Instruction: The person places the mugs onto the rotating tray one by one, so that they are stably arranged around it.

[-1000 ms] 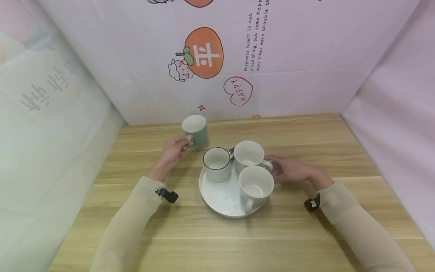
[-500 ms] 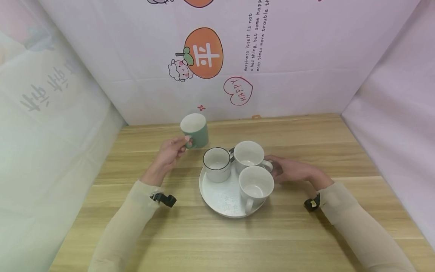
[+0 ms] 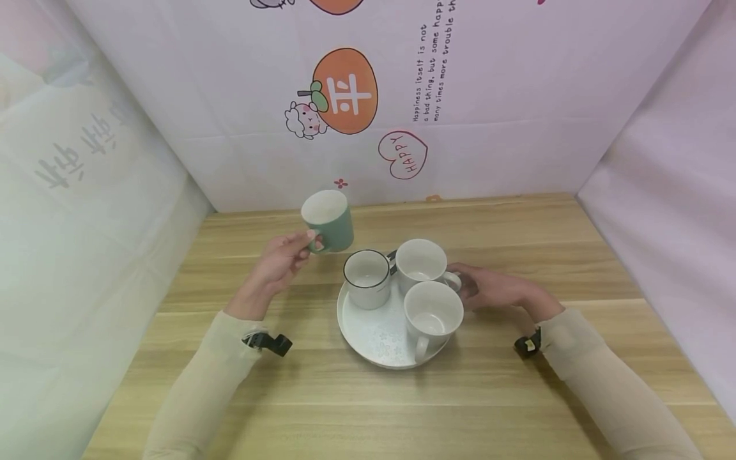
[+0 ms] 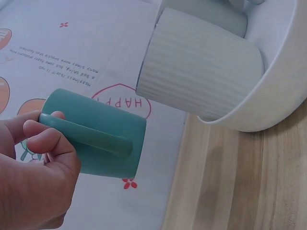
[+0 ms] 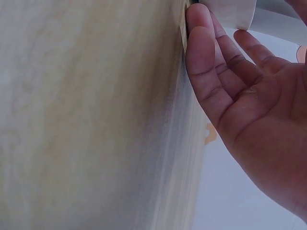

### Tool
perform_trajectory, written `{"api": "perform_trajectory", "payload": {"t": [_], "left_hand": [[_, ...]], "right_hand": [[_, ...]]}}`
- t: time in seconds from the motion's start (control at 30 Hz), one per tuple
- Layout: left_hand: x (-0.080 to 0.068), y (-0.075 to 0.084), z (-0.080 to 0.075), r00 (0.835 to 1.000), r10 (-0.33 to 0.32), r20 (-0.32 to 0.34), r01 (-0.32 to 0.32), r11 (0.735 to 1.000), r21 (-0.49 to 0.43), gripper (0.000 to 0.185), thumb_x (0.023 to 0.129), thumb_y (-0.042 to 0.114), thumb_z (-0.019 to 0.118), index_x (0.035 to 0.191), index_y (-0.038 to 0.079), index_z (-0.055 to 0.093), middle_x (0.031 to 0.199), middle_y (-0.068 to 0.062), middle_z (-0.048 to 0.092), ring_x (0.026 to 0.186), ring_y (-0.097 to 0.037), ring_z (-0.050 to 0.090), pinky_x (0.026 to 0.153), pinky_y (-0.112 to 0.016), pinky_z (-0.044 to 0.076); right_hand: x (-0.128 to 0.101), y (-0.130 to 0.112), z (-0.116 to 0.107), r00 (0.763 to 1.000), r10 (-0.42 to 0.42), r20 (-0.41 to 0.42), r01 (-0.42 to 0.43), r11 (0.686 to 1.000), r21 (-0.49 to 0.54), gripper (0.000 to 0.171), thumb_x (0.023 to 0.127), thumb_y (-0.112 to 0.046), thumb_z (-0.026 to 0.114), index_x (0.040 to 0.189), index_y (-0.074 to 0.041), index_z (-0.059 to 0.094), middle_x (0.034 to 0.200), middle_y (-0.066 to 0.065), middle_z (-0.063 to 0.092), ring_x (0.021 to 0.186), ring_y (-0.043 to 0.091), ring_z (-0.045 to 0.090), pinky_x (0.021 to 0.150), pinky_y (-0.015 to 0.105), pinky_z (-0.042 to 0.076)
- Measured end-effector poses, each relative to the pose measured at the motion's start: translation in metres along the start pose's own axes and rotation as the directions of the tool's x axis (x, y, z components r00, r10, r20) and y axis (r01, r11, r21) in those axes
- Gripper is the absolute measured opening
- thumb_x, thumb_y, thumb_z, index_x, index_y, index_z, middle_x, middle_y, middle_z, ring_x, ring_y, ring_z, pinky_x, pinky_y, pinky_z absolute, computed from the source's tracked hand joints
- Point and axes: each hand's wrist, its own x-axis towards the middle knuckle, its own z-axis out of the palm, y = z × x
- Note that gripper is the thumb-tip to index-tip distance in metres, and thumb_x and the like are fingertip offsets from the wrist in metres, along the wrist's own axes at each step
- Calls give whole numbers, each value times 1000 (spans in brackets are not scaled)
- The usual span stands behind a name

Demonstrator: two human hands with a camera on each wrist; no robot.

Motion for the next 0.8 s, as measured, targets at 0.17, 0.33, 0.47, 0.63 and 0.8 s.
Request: {"api": "perform_trajectory", "payload": {"t": [0.17, 0.33, 0.47, 0.63, 0.8], "left_hand": [[-8, 6, 1, 1000, 1, 23, -1, 1000, 5, 28, 93, 24, 59, 102, -2, 60, 81, 4, 63, 59, -3, 40, 51, -12, 33], [-18, 10, 3, 998, 36, 54, -37, 999, 18, 25, 94, 22, 58, 99, -2, 61, 80, 4, 60, 57, -4, 38, 50, -14, 31], [-24, 13, 4, 997, 42, 65, -45, 998, 45, 21, 94, 24, 57, 94, 4, 65, 79, 5, 58, 58, -5, 38, 52, -14, 32], [-32, 16, 6, 996, 38, 76, -42, 998, 54, 27, 94, 25, 57, 101, -1, 63, 80, 5, 59, 59, -5, 39, 53, -14, 32], [-40, 19, 9, 994, 43, 104, -49, 997, 56, 23, 94, 23, 56, 99, 3, 64, 81, 5, 59, 59, -6, 37, 53, -15, 31]], "right_hand": [[0, 0, 1, 1000, 1, 1, -1, 1000, 8, 77, 80, -26, 75, 142, -24, 29, 118, 12, 56, 104, 25, 61, 76, 32, 55], [0, 1, 1, 1000, 3, 0, -3, 1000, 5, 77, 81, -26, 74, 143, -24, 28, 119, 12, 56, 105, 24, 61, 76, 32, 55], [1, 1, 1, 1000, 1, 6, -1, 1000, 9, 76, 81, -26, 74, 142, -24, 29, 120, 12, 55, 106, 25, 60, 76, 32, 55], [1, 1, 0, 1000, 6, 0, -6, 1000, 5, 77, 80, -27, 74, 142, -25, 29, 120, 12, 56, 106, 25, 60, 76, 32, 56], [1, 2, 0, 1000, 3, -1, -3, 1000, 4, 77, 80, -26, 74, 142, -25, 29, 120, 12, 56, 106, 25, 60, 77, 31, 55]]}}
